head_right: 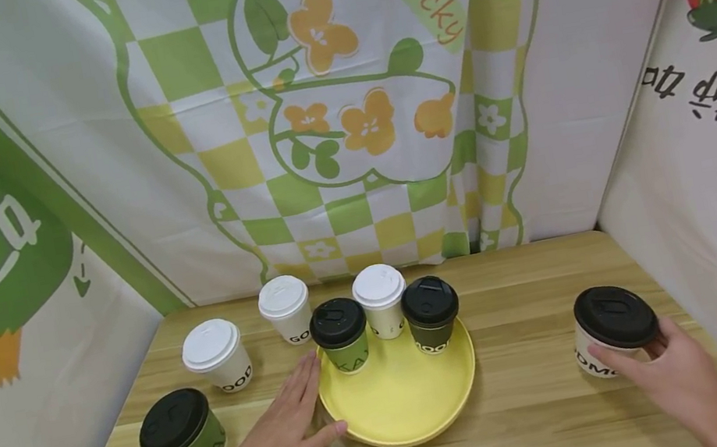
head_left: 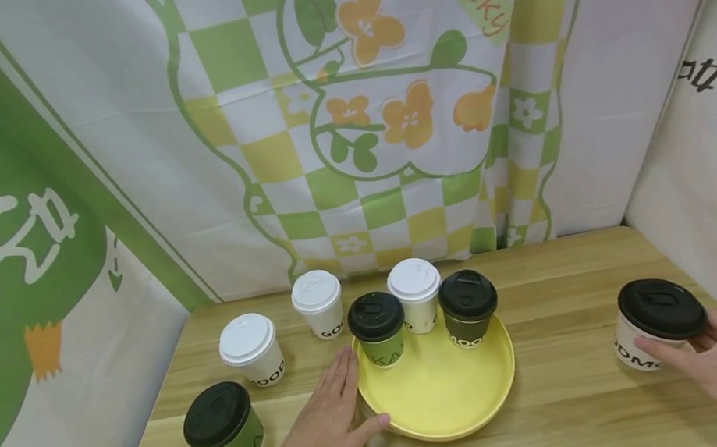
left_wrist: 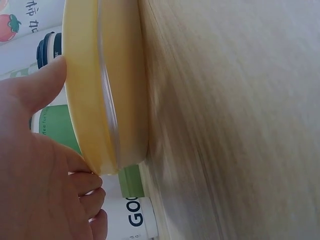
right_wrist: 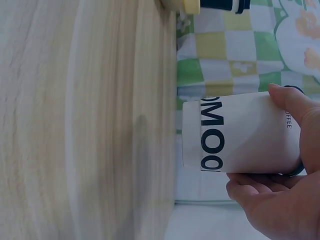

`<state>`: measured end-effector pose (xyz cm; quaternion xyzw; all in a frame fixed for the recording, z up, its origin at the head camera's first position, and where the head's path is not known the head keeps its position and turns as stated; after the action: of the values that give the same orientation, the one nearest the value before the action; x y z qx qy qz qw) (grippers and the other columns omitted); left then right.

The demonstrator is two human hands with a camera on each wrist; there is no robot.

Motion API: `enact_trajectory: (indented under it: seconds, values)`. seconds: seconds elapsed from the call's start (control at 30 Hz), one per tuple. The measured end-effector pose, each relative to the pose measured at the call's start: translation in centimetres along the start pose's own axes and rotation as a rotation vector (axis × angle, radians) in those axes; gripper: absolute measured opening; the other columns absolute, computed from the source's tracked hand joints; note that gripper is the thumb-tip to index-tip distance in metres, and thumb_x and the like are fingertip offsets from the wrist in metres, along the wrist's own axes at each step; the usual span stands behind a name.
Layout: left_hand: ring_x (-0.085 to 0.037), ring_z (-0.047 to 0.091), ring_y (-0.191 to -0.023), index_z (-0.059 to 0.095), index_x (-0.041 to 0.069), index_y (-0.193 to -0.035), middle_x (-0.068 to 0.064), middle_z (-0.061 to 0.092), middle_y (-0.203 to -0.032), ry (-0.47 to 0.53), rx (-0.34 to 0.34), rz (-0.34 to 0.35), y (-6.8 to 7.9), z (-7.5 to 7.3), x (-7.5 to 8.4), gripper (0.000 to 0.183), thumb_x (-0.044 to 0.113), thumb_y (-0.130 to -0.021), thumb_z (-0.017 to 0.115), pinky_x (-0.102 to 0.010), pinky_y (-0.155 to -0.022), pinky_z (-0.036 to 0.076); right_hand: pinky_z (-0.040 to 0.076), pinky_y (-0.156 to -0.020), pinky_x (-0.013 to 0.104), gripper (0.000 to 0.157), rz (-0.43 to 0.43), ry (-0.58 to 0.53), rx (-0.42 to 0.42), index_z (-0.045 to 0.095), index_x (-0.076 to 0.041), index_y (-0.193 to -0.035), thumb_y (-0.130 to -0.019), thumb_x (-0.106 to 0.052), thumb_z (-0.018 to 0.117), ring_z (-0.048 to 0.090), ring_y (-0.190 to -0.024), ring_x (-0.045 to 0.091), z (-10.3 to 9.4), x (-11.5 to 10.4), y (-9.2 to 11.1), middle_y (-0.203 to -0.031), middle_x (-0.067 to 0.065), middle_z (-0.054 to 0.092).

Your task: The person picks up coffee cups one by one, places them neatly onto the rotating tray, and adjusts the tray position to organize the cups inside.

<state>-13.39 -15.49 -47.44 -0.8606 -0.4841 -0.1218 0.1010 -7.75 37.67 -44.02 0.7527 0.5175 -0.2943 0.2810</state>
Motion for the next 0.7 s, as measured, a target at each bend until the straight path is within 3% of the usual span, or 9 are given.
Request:
enact_trajectory:
  seconds: [0.07,0.13,0.23,0.37,0.6,0.7]
  values:
    - [-0.042,0.018,-0.164,0.020,-0.009,-0.164,-0.027,0.016,-0.175,-0.008,0.000,0.003,0.0,0.0,0.0,0.099,0.062,-0.104,0.052,-0.053,-0.134,0.021,0.058,-0.102,0.054,0.100,-0.033,0.020,-0.016,0.030,0.003,-0.162,-0.095,-0.058,0.073,0.038,-0.146,0.061,0.2,-0.6,0.2,-0.161,0.033,0.041]
    - [-0.042,0.019,-0.164,0.020,-0.009,-0.164,-0.027,0.016,-0.174,-0.017,-0.002,0.005,0.1,0.0,-0.1,0.097,0.061,-0.105,0.051,-0.053,-0.134,0.021,0.062,-0.089,0.034,0.097,-0.072,0.041,-0.023,0.033,0.001,-0.160,-0.094,-0.057,0.075,0.040,-0.145,0.060,0.4,-1.1,0.4,-0.159,0.032,0.045]
    - [-0.041,0.018,-0.164,0.020,-0.009,-0.164,-0.027,0.015,-0.175,-0.023,-0.006,0.002,0.1,0.0,0.0,0.094,0.058,-0.106,0.051,-0.053,-0.134,0.021,0.050,-0.072,0.007,0.096,-0.117,0.052,-0.020,0.037,-0.001,-0.160,-0.092,-0.055,0.078,0.043,-0.143,0.059,0.9,-1.9,0.8,-0.157,0.032,0.049]
    - [-0.041,0.018,-0.164,0.020,-0.008,-0.165,-0.024,0.013,-0.176,-0.026,-0.006,-0.005,0.1,-0.1,0.1,0.089,0.054,-0.108,0.049,-0.053,-0.134,0.021,0.043,-0.073,-0.003,0.094,-0.177,0.046,0.004,0.041,-0.001,-0.158,-0.091,-0.052,0.081,0.048,-0.141,0.055,1.6,-2.8,1.5,-0.152,0.032,0.055]
    - [-0.037,0.015,-0.165,0.019,-0.006,-0.166,-0.021,0.011,-0.176,-0.038,-0.004,-0.027,0.1,-0.4,0.2,0.081,0.049,-0.111,0.044,-0.052,-0.134,0.021,0.049,-0.083,-0.001,0.093,-0.242,0.019,-0.044,0.041,0.002,-0.157,-0.090,-0.047,0.084,0.054,-0.139,0.051,2.7,-4.4,2.6,-0.149,0.036,0.055]
    - [-0.036,0.015,-0.165,0.018,-0.005,-0.166,-0.020,0.011,-0.176,-0.024,0.004,-0.042,0.3,-0.3,0.3,0.086,0.054,-0.109,0.046,-0.052,-0.134,0.021,0.044,-0.084,-0.005,0.088,-0.291,-0.010,-0.032,0.046,0.000,-0.153,-0.088,-0.041,0.087,0.068,-0.128,0.016,3.4,-5.2,3.3,-0.145,0.033,0.060]
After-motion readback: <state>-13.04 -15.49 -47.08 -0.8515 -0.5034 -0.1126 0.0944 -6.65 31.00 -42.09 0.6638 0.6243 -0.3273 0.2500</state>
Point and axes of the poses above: each hand's wrist, its own y-axis away from the middle knuckle, its own z-axis out of the palm, x = y × z, the point moved 1 cm from there along -y, towards the middle knuckle
